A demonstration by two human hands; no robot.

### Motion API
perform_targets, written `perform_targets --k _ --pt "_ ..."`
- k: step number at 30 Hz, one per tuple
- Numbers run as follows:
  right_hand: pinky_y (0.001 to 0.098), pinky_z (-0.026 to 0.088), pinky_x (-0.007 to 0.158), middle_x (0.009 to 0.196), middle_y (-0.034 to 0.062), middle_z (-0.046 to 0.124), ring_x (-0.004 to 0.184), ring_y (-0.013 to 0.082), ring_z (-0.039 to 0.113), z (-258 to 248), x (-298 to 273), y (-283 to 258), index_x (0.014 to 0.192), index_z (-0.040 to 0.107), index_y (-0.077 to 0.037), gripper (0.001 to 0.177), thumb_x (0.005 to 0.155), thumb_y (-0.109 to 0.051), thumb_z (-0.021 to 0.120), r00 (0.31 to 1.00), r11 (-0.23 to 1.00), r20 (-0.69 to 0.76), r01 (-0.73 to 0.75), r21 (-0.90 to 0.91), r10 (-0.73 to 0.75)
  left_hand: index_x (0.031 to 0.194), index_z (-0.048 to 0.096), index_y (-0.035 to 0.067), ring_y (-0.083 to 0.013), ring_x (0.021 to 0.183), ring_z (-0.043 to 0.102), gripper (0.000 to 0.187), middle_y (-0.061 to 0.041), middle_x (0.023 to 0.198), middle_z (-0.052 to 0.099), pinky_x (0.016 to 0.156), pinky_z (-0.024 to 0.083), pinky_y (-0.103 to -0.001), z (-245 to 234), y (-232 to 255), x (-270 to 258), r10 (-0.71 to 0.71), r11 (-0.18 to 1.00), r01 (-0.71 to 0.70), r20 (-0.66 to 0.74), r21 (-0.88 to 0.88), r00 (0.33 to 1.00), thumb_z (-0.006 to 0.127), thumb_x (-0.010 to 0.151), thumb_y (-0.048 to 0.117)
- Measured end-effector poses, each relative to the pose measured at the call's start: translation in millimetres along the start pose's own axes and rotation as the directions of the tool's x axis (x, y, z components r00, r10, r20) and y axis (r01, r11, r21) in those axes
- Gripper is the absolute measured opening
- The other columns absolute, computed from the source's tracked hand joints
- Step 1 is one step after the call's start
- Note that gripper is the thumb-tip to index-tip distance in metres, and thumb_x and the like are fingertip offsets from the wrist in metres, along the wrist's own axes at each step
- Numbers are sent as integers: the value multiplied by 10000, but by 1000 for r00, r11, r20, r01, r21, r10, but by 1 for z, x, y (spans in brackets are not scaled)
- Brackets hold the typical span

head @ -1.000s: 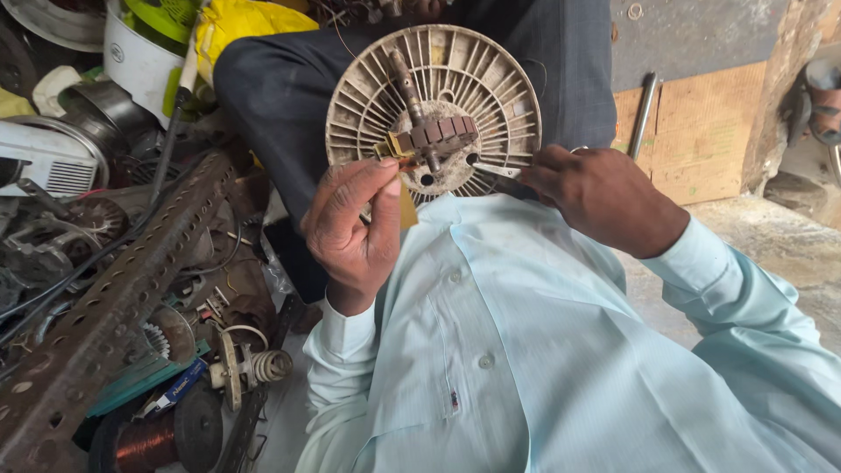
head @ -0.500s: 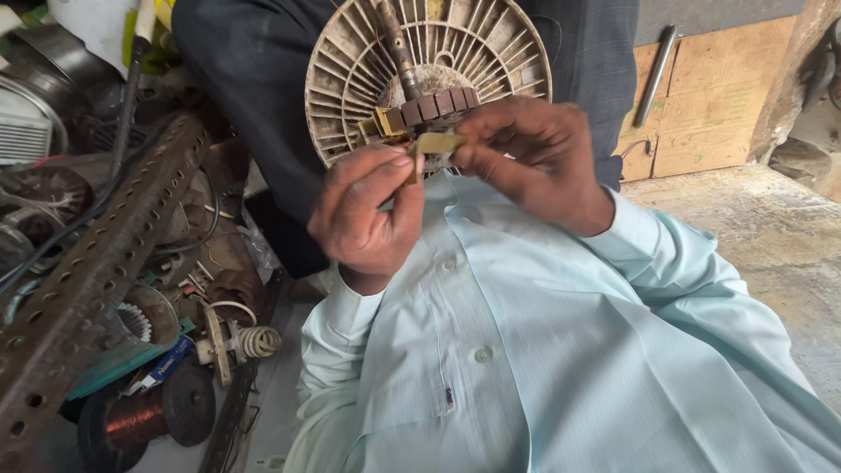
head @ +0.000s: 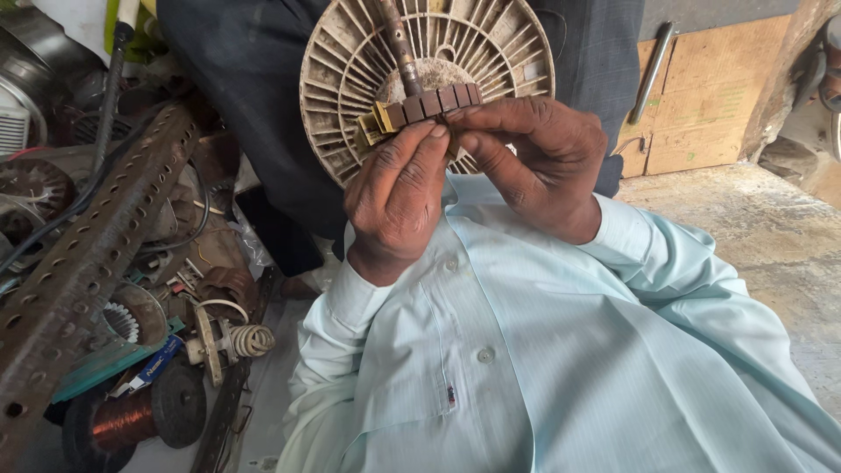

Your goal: The person winds copper wire around a motor armature, using scissors to cut the wire and tucking the ends into slots. The person continues winding the wire around the armature repeatedly.

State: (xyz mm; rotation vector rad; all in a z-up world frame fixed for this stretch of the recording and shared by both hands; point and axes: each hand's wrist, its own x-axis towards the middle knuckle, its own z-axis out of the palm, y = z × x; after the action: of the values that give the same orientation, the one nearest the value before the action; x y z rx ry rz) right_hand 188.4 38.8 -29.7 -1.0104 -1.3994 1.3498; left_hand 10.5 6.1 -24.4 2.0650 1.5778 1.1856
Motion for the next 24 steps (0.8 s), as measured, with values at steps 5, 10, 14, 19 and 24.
perform_targets --k 5,10,14,19,24 --pt "314 650 934 1127 153 727 1063 202 746 4 4 -5 1249 625 45 285 999 3 754 995 995 31 100 -22 -99 1152 714 -9 -254 943 736 253 -104 1041 684 816 620 -362 -6 2 5 -59 997 57 42 49 997 828 928 -40" --pt "283 633 883 1119 136 725 1063 209 747 2 3 -8 1244 644 36 345 955 29 832 982 946 54 190 -262 -182 1200 699 -31 -258 991 717 221 -104 1075 633 845 617 -366 -12 9 12 -60 994 47 132 98 989 743 984 -47" --pt "277 647 842 1114 118 740 989 203 773 4 3 -5 1225 680 1 326 961 56 862 976 899 36 212 -383 -215 1177 713 -32 -246 938 687 193 -89 1066 617 790 588 -377 -17 12 13 -56 982 23 173 185 983 714 984 -42" --pt "338 604 813 1040 146 727 948 239 742 4 28 -9 1207 668 6 403 877 -14 900 932 792 80 343 -505 -352 1239 628 44 -265 921 618 337 -91 1072 602 773 523 -405 -15 11 25 33 940 -46 46 339 998 780 939 56" --pt "425 541 1002 1131 187 727 1190 378 660 -15 56 0 1326 535 77 633 812 -98 861 910 877 314 368 -310 -270 1516 363 60 -249 1184 681 715 -74 1319 658 1060 497 -432 -25 -18 46 -38 997 47 143 -58 989 823 970 110"
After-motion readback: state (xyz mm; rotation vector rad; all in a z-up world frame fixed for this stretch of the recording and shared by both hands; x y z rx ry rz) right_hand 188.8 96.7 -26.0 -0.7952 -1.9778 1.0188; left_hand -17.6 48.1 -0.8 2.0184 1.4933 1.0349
